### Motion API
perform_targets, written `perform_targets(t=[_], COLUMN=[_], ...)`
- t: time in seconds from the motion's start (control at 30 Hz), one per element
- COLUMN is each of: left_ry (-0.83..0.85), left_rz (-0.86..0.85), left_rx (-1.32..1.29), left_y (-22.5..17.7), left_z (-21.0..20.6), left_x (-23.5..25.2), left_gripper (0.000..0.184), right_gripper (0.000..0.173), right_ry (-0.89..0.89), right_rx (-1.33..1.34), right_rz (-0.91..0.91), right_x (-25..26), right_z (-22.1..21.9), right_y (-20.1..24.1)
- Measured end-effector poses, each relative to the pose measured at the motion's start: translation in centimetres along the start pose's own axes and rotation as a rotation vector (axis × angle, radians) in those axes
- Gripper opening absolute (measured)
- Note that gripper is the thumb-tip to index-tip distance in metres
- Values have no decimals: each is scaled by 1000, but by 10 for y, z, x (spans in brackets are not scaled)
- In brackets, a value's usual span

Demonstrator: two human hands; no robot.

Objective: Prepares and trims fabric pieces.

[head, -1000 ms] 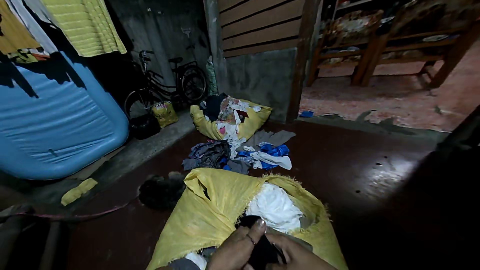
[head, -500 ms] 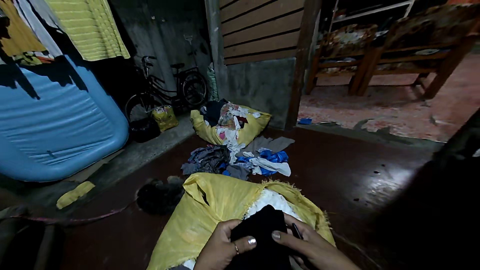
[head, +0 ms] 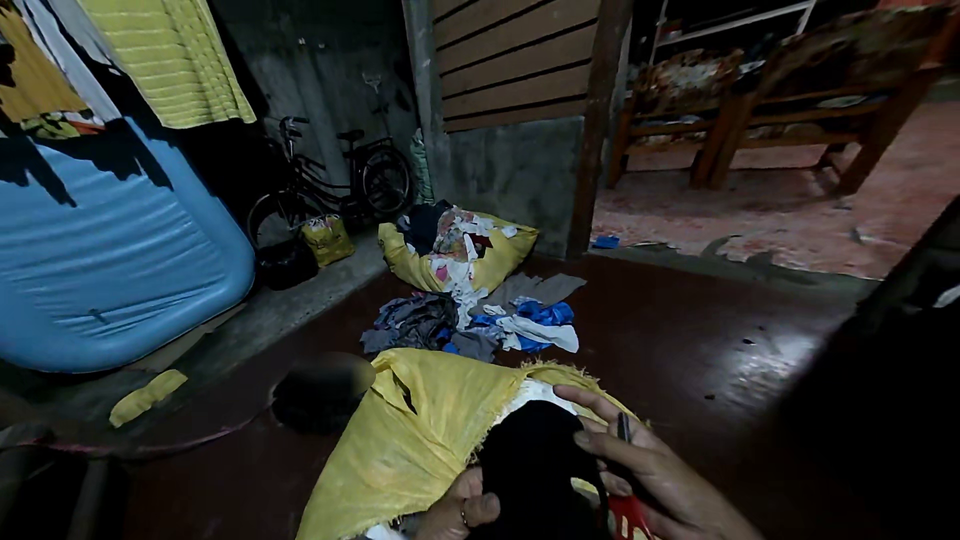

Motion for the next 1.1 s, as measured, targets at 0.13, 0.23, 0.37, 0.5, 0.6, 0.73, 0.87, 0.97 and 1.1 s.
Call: perform_targets(t=[0.13,0.23,0.37,0.5,0.6,0.73,0.87,0.97,1.1], left_ry=[-153,-88,-129,-245,-310,-384,-401,-368,-490], left_rz=[-29,-13,-34,-48,-13,113,158,159,-1], left_rx=[32,23,-71,-31,156,333,258,140,-247], left_y=[1,0,-9,-30,-50,-73,-93,-100,-94], left_z=[-36,-31,-13,-23,-35,-41,-32,-25,-8], left_x=[-2,6,14,28,45,61,67,66,60], left_gripper=[20,26,29,37,64,65,59,63,31], right_gripper=[47,43,24,20,40,34,9,22,42], right_ry=[-71,-192,-241,-238,-177,33,-46,-203,-489], right_rx=[-10,-214,-819,-845,-644,-564,-819,-1098,-1279], right_rz=[75,66,124,63,-101,-166,-114,-4,121], right_x=[-2,-3,3,6,3,1,2,-5,-17], right_z=[3,19,36,34,13,-13,9,42,69], right_y=[12,20,22,9,-4,-18,-1,16,37])
Point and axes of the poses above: each hand's wrist, its own x-axis towards the middle knuckle, its own z-axis out of the back of the hand, y = z × x, the point moved 7 cm from there along x, towards the middle knuckle, and after that the axes turned 11 degrees about y, right-handed, at the moved point
